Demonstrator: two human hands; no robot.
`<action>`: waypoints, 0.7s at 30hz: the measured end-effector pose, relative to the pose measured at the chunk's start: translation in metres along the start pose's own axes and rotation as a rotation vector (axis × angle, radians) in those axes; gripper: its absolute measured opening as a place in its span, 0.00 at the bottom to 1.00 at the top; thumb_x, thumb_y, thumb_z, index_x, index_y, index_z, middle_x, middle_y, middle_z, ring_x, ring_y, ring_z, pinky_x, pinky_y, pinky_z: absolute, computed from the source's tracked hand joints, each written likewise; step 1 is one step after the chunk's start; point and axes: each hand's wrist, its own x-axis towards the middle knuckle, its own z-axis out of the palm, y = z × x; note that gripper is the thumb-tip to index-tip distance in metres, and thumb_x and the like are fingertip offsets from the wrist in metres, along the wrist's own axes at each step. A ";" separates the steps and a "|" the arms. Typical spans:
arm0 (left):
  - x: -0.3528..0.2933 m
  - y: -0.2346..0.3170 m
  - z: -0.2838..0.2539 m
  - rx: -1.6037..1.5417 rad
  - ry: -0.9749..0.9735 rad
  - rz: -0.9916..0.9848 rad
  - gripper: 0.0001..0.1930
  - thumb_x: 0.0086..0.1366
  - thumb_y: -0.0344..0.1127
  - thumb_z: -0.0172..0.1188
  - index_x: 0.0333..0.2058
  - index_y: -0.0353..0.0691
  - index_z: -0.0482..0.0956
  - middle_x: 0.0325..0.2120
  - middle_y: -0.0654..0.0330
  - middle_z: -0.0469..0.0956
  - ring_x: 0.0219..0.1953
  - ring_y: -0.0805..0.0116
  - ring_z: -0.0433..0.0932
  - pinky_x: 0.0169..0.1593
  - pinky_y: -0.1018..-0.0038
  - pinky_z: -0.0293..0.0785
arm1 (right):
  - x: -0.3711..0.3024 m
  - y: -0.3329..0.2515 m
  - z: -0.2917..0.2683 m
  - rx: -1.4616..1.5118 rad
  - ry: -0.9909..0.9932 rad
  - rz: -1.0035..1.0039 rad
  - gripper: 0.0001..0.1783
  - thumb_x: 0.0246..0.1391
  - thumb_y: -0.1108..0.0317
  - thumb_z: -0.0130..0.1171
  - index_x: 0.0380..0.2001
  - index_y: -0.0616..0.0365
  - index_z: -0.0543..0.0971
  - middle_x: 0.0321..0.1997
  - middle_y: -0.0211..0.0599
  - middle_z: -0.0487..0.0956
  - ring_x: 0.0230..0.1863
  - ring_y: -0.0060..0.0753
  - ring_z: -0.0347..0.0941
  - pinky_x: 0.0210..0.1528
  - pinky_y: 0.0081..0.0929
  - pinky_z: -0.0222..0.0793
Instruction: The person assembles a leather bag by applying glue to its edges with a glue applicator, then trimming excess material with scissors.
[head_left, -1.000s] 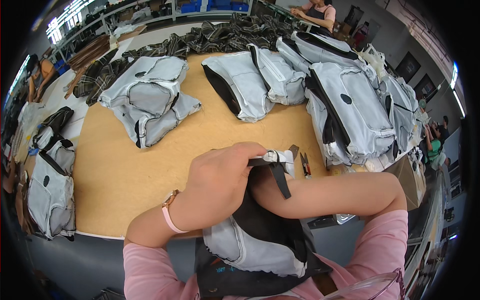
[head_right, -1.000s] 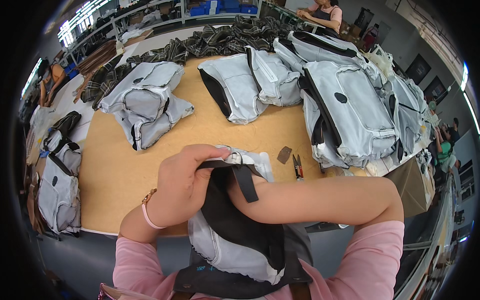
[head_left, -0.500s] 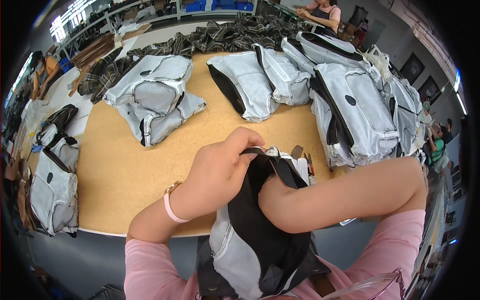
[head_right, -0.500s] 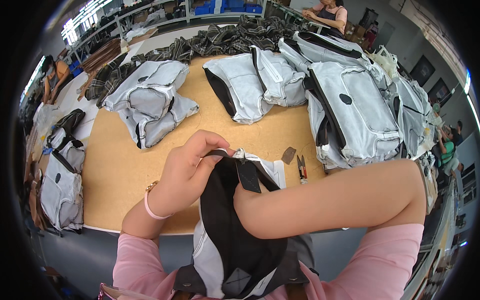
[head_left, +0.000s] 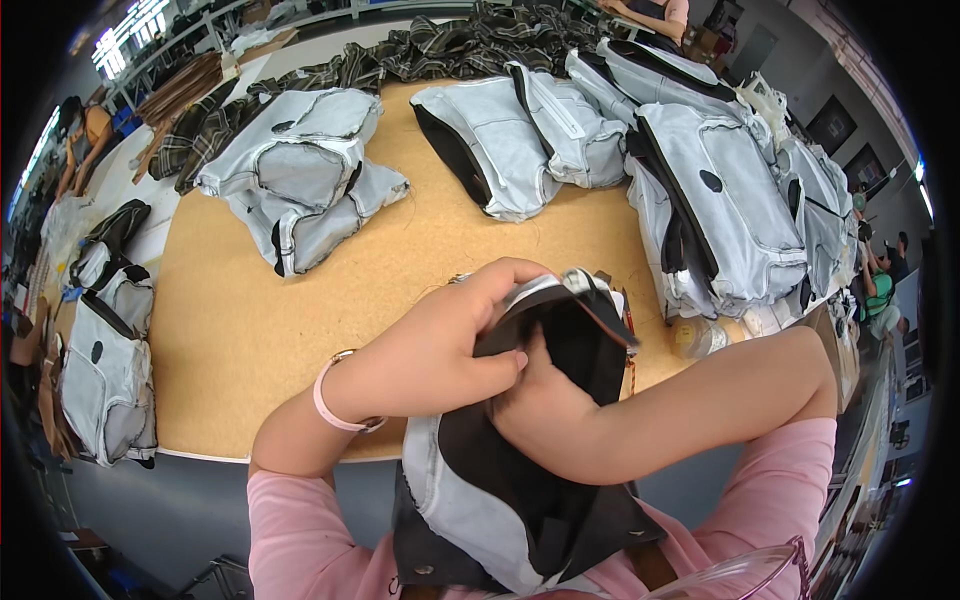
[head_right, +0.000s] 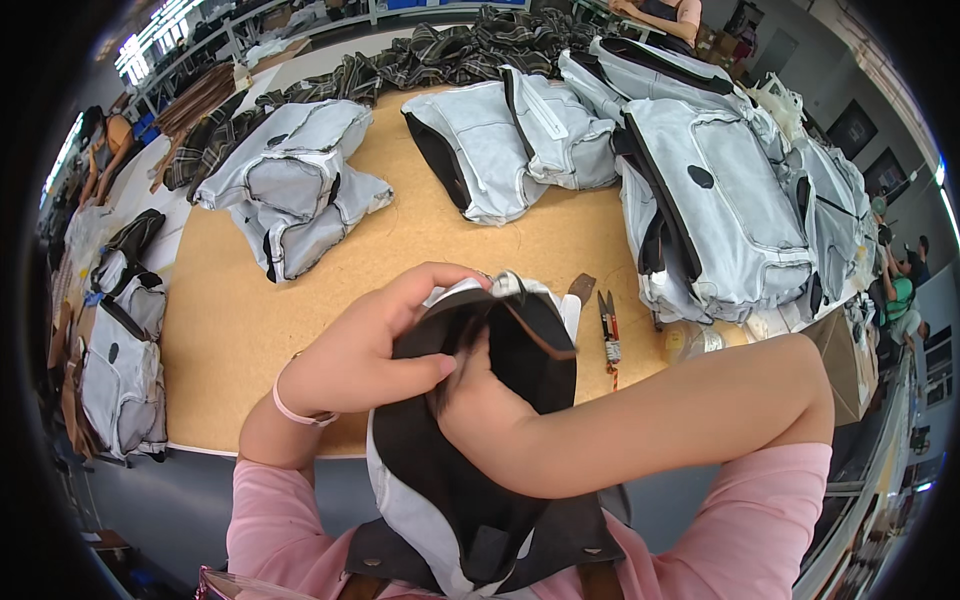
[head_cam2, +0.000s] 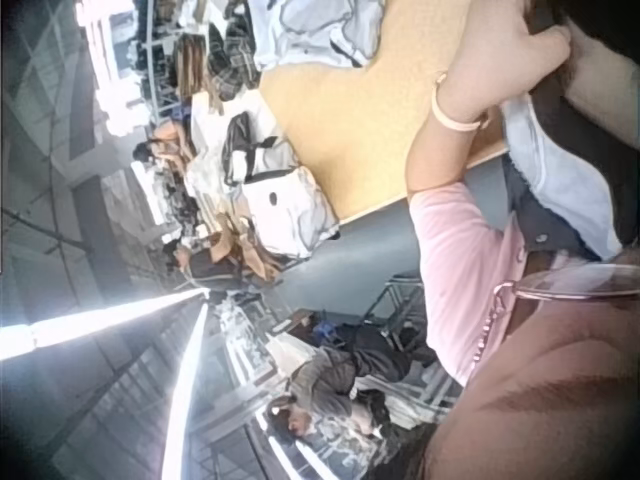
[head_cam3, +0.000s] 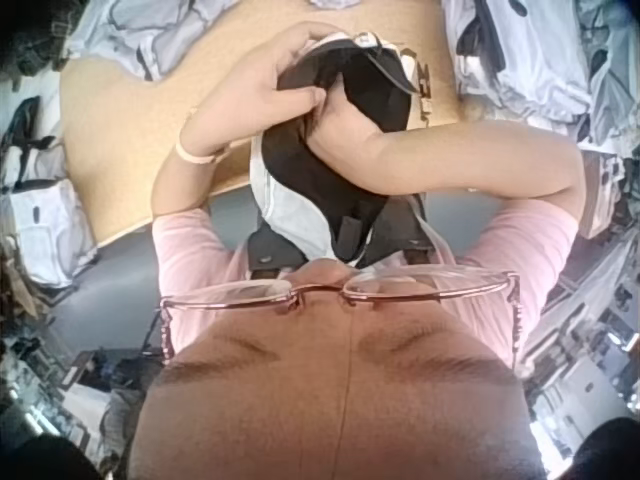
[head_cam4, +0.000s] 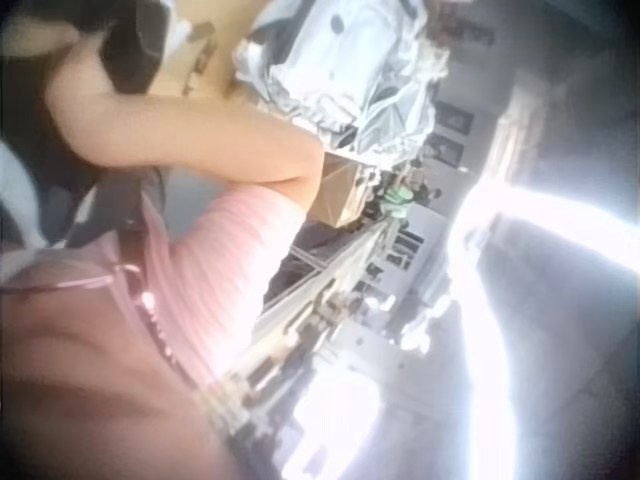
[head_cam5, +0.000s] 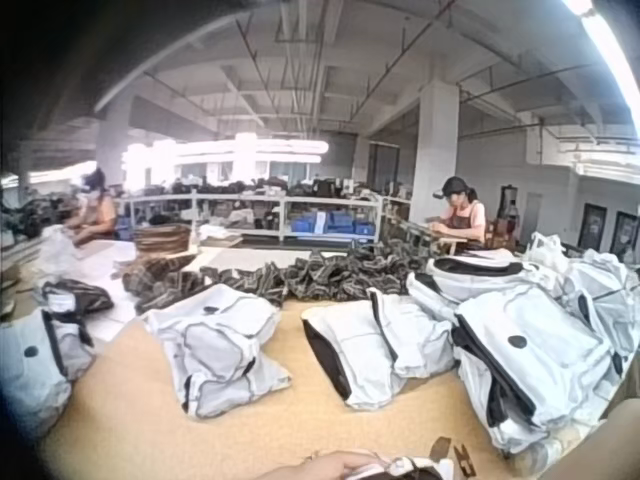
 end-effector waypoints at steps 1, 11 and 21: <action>0.000 0.002 0.002 -0.308 0.027 0.084 0.26 0.54 0.22 0.56 0.54 0.34 0.67 0.40 0.61 0.78 0.43 0.71 0.77 0.48 0.76 0.71 | -0.001 -0.001 -0.001 0.007 -0.052 -0.073 0.27 0.52 0.64 0.51 0.53 0.69 0.71 0.47 0.58 0.77 0.49 0.56 0.74 0.56 0.57 0.64; -0.017 0.003 -0.038 -0.175 0.194 -0.047 0.26 0.52 0.15 0.46 0.54 0.29 0.69 0.36 0.60 0.81 0.37 0.79 0.77 0.43 0.83 0.71 | -0.026 0.040 -0.032 0.275 -0.199 -0.381 0.22 0.51 0.64 0.51 0.47 0.65 0.77 0.37 0.42 0.79 0.41 0.45 0.76 0.55 0.47 0.67; -0.017 0.000 -0.045 0.781 0.216 0.257 0.07 0.48 0.25 0.68 0.26 0.35 0.77 0.35 0.58 0.79 0.36 0.77 0.74 0.40 0.77 0.68 | -0.017 0.042 0.017 0.975 0.768 0.671 0.28 0.38 0.78 0.63 0.47 0.63 0.70 0.43 0.51 0.72 0.44 0.59 0.69 0.47 0.43 0.66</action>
